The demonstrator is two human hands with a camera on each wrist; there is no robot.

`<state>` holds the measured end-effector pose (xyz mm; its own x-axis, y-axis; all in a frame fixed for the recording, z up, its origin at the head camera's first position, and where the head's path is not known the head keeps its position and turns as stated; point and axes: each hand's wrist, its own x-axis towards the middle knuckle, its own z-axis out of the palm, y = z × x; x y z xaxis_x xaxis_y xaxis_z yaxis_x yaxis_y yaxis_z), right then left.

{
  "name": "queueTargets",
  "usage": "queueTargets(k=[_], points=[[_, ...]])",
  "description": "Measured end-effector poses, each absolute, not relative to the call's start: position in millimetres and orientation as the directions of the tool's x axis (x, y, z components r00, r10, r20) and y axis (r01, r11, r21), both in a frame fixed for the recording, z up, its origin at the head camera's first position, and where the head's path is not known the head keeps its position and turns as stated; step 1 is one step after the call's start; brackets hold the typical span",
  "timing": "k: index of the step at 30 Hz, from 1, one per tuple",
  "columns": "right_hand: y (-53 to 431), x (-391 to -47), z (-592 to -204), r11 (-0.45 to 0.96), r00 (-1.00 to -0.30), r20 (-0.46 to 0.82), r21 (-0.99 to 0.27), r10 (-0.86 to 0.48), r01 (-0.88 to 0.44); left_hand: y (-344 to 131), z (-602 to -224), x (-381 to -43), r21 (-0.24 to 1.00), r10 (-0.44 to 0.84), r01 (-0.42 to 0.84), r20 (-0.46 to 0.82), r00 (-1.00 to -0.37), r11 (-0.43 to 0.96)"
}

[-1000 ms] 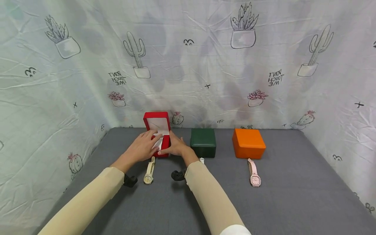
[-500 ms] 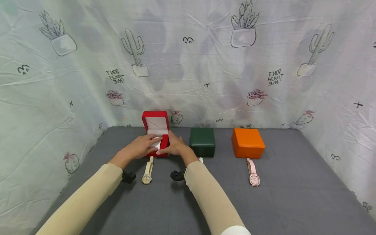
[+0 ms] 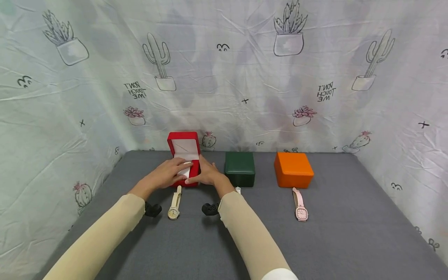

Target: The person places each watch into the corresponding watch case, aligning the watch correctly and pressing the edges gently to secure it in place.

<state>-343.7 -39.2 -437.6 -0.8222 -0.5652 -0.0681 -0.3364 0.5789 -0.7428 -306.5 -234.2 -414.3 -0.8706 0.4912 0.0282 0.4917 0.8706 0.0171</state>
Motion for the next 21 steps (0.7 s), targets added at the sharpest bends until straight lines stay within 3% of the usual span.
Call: queueTargets(k=[7,14,21], points=[[-38,-342,-434,0.639,-0.829,-0.120,-0.699,-0.547,-0.321,-235,-405,-299,0.008,0.514,0.515,0.060,-0.856,0.857],[-38,-334,-431,0.689,-0.820,-0.097,-0.603,-0.564,-0.403,-237,-396,-289,0.126,0.534,0.551,0.144,-0.833,0.825],[-40,-316,-428,0.703,-0.813,-0.050,-0.535,-0.580,-0.468,-241,-393,-278,0.245,0.473,0.495,0.143,-0.869,0.834]])
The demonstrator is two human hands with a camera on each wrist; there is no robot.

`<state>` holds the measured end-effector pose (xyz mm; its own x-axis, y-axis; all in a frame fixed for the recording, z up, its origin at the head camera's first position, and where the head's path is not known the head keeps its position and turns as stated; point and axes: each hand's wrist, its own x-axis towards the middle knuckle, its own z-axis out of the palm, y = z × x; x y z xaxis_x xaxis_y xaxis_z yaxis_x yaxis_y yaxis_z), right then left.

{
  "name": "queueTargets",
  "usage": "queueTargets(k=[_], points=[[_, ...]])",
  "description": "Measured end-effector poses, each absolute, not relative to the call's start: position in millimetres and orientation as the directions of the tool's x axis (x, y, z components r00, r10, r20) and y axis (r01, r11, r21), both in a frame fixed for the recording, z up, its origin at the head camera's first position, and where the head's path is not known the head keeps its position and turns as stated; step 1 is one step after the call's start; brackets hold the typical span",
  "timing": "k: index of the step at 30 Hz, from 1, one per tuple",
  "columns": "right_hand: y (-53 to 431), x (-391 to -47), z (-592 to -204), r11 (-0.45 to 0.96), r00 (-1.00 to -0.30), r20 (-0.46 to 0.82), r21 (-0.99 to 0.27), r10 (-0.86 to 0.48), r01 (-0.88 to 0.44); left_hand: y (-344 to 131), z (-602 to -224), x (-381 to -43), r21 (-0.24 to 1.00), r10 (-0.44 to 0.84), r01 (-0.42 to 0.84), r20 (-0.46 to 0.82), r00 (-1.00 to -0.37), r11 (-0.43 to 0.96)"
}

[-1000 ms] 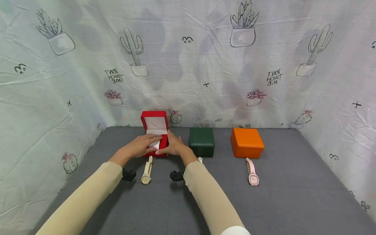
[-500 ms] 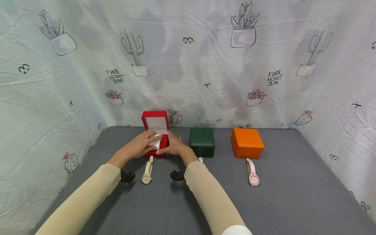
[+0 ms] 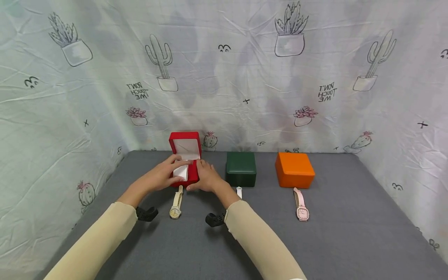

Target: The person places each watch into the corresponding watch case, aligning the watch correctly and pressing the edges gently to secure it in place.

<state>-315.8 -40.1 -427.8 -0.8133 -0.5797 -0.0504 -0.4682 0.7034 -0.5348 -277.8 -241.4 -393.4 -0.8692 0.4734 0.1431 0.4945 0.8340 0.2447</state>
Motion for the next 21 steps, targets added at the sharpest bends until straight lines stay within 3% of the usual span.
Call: queueTargets(k=[11,17,21], points=[[-38,-280,-422,0.659,-0.771,0.015,-0.509,-0.637,-0.554,-257,-404,-254,0.390,0.351,0.401,0.196,-0.916,0.829],[-37,-265,-423,0.528,-0.682,0.108,-0.551,-0.723,-0.646,-266,-410,-241,0.443,0.335,0.407,0.235,-0.913,0.799],[-39,-259,-426,0.517,-0.648,0.102,-0.515,-0.755,-0.684,-268,-411,-235,0.452,0.328,0.407,0.245,-0.912,0.794]])
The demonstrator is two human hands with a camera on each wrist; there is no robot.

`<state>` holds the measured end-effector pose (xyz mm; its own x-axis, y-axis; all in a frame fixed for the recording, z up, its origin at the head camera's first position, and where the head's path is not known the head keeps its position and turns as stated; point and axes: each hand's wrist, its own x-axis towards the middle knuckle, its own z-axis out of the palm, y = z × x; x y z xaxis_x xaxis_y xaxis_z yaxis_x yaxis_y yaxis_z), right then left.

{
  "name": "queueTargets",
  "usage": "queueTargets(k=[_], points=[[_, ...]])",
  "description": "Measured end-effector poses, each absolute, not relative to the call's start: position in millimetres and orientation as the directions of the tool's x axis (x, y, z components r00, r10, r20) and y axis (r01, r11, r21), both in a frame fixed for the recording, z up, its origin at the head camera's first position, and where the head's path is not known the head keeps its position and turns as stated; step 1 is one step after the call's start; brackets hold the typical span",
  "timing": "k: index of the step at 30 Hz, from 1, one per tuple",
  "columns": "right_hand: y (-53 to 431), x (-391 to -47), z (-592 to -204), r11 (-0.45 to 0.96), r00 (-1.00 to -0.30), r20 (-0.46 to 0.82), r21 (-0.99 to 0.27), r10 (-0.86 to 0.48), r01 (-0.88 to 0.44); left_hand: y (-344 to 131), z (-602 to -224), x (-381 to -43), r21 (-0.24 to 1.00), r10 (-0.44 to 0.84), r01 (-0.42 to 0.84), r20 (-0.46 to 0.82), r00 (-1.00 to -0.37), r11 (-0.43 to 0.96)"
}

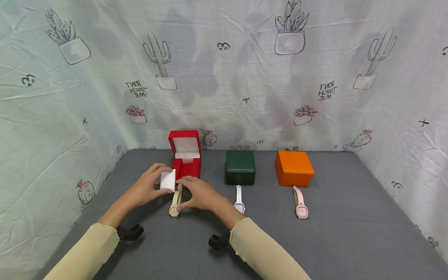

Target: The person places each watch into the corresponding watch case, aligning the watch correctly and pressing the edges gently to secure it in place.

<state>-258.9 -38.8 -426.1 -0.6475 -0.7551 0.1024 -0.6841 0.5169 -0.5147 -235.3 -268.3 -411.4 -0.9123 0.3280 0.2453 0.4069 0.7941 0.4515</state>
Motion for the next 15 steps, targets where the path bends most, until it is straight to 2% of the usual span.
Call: queueTargets(k=[7,15], points=[[-45,-252,-433,0.571,-0.651,0.083,-0.407,-0.755,-0.714,-273,-415,-227,0.445,0.313,0.399,0.256,-0.915,0.802],[-53,-249,-442,0.596,-0.657,0.076,-0.350,-0.750,-0.722,-279,-422,-220,0.434,0.313,0.393,0.247,-0.917,0.811]])
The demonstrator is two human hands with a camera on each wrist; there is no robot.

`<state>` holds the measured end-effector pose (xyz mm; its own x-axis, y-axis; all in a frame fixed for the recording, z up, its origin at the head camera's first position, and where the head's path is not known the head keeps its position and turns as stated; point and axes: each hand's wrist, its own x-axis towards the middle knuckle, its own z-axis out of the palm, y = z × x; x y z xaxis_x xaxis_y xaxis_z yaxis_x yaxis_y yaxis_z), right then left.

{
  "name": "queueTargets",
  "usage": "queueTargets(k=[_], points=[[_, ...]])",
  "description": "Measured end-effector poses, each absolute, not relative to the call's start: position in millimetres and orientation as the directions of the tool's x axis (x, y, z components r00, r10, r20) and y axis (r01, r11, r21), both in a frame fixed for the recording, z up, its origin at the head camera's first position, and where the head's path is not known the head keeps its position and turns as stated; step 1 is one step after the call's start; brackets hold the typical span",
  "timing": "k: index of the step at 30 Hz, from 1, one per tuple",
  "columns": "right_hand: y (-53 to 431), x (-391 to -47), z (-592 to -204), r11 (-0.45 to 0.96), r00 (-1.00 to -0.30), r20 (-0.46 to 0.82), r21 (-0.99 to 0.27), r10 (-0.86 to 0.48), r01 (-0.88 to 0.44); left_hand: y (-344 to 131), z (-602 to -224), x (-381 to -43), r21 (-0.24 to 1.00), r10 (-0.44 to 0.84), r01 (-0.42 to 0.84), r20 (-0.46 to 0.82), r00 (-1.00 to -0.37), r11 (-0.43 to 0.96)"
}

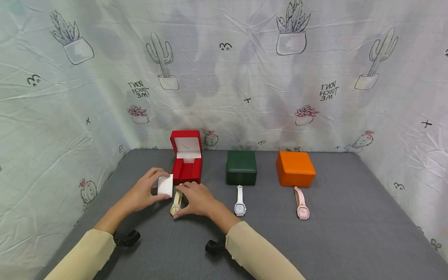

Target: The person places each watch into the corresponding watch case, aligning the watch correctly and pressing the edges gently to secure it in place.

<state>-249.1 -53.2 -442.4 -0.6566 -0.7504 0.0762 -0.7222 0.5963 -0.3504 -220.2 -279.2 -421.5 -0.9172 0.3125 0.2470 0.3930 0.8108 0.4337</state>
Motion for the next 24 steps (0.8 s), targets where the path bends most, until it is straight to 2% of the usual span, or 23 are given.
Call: queueTargets(k=[9,14,24], points=[[-56.1,-246.8,-447.1,0.593,-0.681,0.092,-0.417,-0.726,-0.689,-278.1,-422.8,-218.2,0.438,0.326,0.430,0.294,-0.899,0.790],[-55.4,-247.8,-447.0,0.558,-0.680,0.161,-0.452,-0.716,-0.696,-276.9,-423.8,-218.6,0.431,0.328,0.439,0.310,-0.892,0.788],[-54.5,-248.2,-448.0,0.558,-0.650,0.199,-0.369,-0.733,-0.743,-277.5,-425.4,-218.7,0.442,0.328,0.442,0.312,-0.892,0.781]])
